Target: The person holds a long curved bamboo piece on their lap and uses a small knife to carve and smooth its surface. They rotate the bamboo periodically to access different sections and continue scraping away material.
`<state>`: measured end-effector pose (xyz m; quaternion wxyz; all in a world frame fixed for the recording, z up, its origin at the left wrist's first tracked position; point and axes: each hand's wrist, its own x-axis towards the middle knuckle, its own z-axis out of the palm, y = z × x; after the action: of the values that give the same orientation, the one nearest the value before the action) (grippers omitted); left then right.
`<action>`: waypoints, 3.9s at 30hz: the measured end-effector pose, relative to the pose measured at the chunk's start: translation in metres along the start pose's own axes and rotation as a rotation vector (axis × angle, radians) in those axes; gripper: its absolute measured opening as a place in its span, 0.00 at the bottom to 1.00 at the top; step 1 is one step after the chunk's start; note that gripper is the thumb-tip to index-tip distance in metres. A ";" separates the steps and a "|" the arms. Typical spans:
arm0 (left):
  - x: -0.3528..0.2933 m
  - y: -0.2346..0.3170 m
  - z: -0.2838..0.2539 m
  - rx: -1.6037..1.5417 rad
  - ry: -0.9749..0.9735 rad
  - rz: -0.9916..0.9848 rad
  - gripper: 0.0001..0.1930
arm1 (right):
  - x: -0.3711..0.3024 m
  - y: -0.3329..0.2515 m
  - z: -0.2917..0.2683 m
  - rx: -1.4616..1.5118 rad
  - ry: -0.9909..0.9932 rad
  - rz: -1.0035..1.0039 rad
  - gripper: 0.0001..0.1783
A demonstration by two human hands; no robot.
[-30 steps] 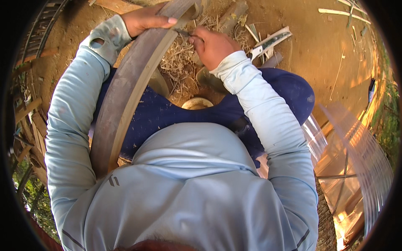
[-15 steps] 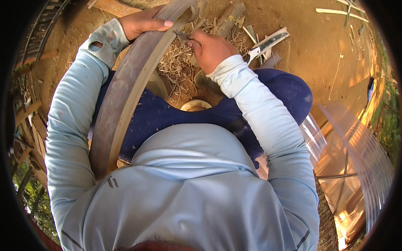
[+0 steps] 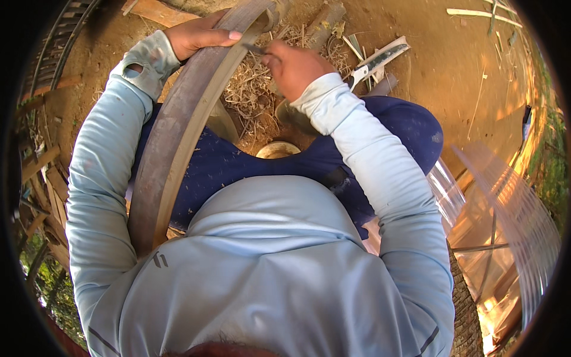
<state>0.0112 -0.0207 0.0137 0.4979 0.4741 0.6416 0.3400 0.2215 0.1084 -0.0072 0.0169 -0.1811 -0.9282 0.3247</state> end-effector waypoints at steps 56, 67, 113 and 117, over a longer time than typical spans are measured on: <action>-0.001 0.008 -0.001 0.003 -0.012 -0.070 0.52 | -0.006 -0.005 0.010 0.079 0.034 0.151 0.13; 0.002 0.006 -0.011 -0.010 -0.119 -0.094 0.52 | 0.009 0.032 0.023 0.352 0.057 0.127 0.16; -0.002 0.017 0.004 0.006 0.010 -0.121 0.50 | -0.005 0.000 0.002 -0.034 0.026 0.121 0.13; -0.002 0.016 0.003 0.068 0.016 -0.093 0.50 | -0.010 -0.008 0.004 -0.068 0.022 0.148 0.13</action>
<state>0.0187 -0.0176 0.0281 0.4918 0.4577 0.6780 0.2981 0.2279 0.0970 -0.0048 -0.0032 -0.2535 -0.9224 0.2914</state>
